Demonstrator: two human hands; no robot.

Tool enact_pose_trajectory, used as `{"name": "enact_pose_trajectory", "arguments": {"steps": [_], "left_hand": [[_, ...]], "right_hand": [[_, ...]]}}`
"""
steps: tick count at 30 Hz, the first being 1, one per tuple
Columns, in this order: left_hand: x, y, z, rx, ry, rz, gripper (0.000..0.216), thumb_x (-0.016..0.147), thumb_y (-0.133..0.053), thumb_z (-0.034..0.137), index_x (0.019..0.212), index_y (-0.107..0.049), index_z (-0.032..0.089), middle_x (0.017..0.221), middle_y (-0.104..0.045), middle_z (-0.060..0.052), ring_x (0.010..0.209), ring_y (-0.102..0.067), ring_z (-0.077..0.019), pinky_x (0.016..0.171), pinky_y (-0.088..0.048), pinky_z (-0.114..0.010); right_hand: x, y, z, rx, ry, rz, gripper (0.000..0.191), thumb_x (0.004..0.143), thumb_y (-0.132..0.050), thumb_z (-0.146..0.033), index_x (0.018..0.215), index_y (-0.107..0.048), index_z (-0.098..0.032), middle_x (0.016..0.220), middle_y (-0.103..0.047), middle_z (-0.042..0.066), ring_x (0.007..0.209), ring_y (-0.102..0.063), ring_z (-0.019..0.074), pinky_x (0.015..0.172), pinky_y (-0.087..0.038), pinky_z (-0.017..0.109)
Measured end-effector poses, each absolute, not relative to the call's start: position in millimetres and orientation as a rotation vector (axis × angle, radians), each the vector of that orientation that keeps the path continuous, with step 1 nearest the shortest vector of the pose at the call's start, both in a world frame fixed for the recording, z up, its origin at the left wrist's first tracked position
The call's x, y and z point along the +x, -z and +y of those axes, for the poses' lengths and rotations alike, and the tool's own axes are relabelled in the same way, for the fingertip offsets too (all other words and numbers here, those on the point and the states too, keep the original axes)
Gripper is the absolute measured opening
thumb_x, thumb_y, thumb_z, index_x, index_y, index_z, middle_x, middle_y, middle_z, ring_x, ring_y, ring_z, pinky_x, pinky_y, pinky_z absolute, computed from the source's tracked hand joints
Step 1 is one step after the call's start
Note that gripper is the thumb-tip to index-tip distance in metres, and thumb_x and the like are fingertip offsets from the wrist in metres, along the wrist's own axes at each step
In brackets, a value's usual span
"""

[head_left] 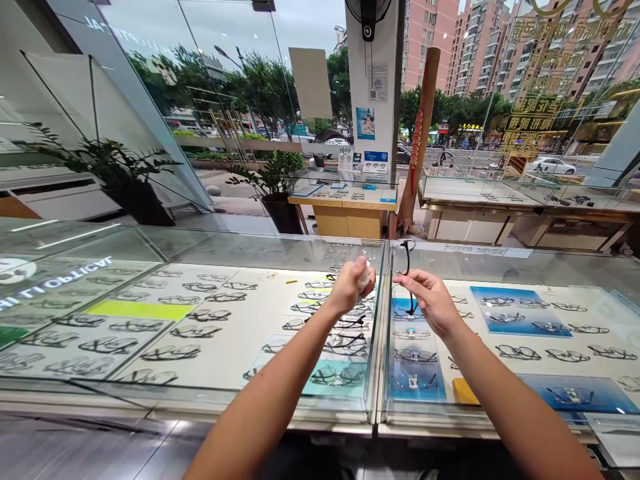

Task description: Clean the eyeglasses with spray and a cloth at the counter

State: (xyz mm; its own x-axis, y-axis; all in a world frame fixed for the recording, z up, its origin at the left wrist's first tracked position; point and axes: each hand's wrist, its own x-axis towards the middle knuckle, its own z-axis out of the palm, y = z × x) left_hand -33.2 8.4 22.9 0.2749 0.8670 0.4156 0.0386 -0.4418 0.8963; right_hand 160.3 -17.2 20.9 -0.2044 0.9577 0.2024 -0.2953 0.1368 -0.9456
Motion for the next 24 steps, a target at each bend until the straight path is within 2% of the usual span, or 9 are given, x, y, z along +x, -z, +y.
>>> {"name": "enact_pose_trajectory", "arguments": {"steps": [3,9,13,21,24], "left_hand": [[-33.7,-17.3,8.3,1.865,-1.302,0.919,0.084,0.083,-0.038,0.094,0.04,-0.048,0.022,0.037,-0.04,-0.001,0.04,-0.035,-0.0117,0.048,-0.027,-0.032],[-35.2,-14.9,7.5,2.036,-1.194,0.973,0.084,0.087,-0.033,0.09,0.041,-0.047,0.021,0.039,-0.046,-0.002,0.042,-0.042,-0.0122,0.051,-0.032,-0.031],[-33.2,-12.3,8.2,2.042,-1.23,0.99,0.079,0.091,-0.036,0.082,0.04,-0.045,0.022,0.039,-0.045,-0.001,0.042,-0.041,-0.0119,0.052,-0.032,-0.032],[-32.0,-12.9,6.1,2.029,-1.243,0.968,0.077,0.094,-0.035,0.077,0.042,-0.046,0.022,0.039,-0.045,-0.002,0.043,-0.042,-0.0128,0.053,-0.033,-0.032],[-31.6,-13.3,5.7,2.135,-1.203,0.924,0.079,0.095,-0.029,0.08,0.042,-0.041,0.022,0.04,-0.044,-0.002,0.044,-0.041,-0.0131,0.055,-0.034,-0.032]], "right_hand": [[157.2,-21.7,-21.1,-0.751,-1.397,-1.269,0.039,0.063,-0.094,-0.057,0.07,-0.075,-0.024,0.081,-0.075,0.002,0.09,-0.065,0.0197,0.092,-0.046,0.035],[153.2,-19.3,-24.2,-0.729,-1.414,-1.38,0.043,0.063,-0.093,-0.06,0.065,-0.07,-0.023,0.071,-0.064,-0.002,0.074,-0.056,0.0158,0.081,-0.045,0.033],[152.0,-17.4,-24.6,-0.7,-1.423,-1.403,0.043,0.064,-0.093,-0.059,0.066,-0.07,-0.023,0.074,-0.064,-0.001,0.077,-0.058,0.0166,0.082,-0.046,0.034],[152.6,-18.7,-24.6,-0.676,-1.427,-1.435,0.041,0.065,-0.093,-0.057,0.065,-0.069,-0.023,0.076,-0.065,-0.001,0.079,-0.059,0.0169,0.082,-0.046,0.034],[155.8,-19.5,-21.7,-0.685,-1.416,-1.348,0.038,0.065,-0.093,-0.055,0.067,-0.071,-0.024,0.079,-0.069,0.0,0.083,-0.061,0.018,0.087,-0.047,0.035]]}}
